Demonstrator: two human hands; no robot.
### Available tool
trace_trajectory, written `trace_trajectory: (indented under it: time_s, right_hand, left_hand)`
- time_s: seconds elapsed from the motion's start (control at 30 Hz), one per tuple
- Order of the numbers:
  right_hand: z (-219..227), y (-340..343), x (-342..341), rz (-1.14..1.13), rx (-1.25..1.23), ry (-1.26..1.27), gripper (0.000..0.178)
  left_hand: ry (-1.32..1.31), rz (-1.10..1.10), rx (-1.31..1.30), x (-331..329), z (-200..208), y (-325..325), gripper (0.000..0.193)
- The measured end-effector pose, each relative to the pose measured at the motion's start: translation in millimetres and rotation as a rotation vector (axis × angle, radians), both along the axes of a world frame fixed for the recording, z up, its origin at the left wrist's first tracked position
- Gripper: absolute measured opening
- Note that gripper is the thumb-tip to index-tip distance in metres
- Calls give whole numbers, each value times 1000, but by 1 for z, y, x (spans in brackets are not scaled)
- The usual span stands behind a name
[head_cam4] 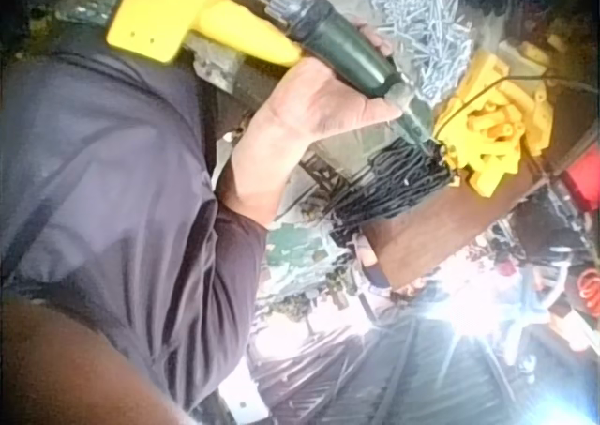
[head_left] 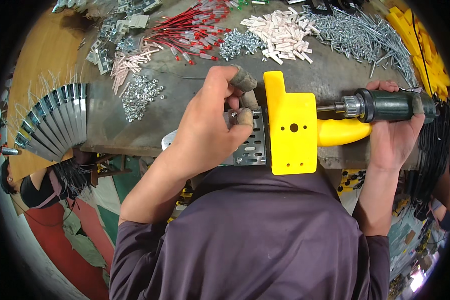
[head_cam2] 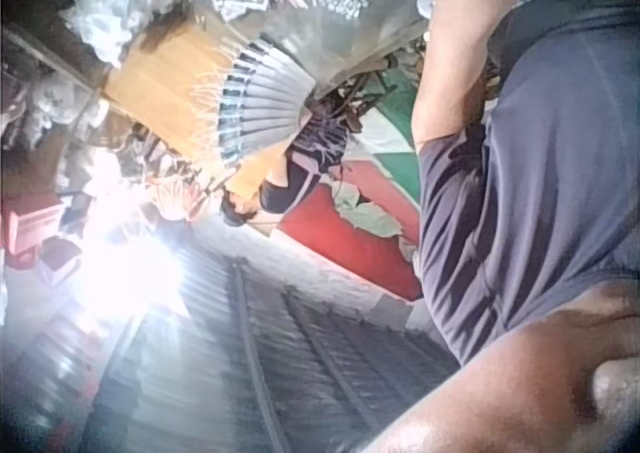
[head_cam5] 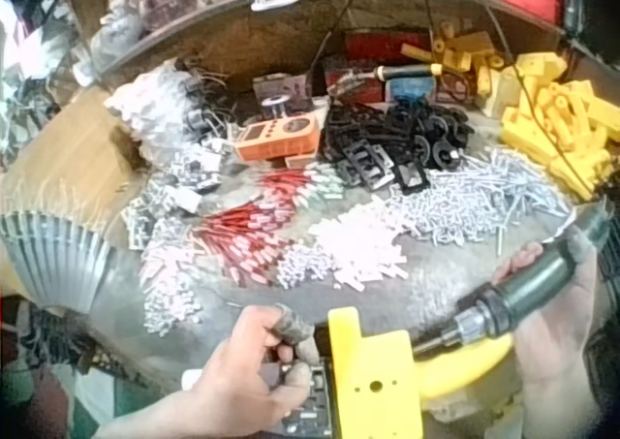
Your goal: Assembling a yellow plastic electronic device by screwing components together, soldering wires, and installing internal parts.
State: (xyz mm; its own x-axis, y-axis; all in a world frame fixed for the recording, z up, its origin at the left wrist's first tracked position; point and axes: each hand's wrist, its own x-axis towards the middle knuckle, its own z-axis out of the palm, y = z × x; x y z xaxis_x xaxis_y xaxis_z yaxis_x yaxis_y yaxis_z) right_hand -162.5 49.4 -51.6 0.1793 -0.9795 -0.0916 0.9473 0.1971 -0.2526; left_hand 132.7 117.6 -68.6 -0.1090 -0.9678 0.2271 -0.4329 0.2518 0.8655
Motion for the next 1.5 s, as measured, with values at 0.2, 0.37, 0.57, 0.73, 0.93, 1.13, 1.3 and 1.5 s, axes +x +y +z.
trace_trajectory:
  time_s: [0.2,0.37,0.57,0.73,0.93,1.13,1.3,1.5]
  right_hand:
    - [0,0,-2,-10,-11,24,37]
    - [2,0,0,-40,4,58,38]
    - [2,-3,2,-40,-26,97,37]
    - [-1,-5,3,-77,19,90,34]
    - [-2,-9,5,-64,-12,99,34]
    - [18,-12,9,-55,-26,344,39]
    - [50,-2,-37,70,-298,340,35]
    - [35,20,-36,22,-153,103,36]
  left_hand:
    - [-111,-77,-56,0,9,-3,46]
    - [-53,-57,0,0,10,1,41]
    - [-423,-85,-214,2,16,0,32]
    - [-380,-66,-281,0,10,-2,31]
    - [-412,-38,-275,-2,10,0,28]
    - [-339,-20,-159,1,11,3,26]
    - [-589,371,-142,59,12,14,28]
    - [-814,396,-100,83,10,32,30]
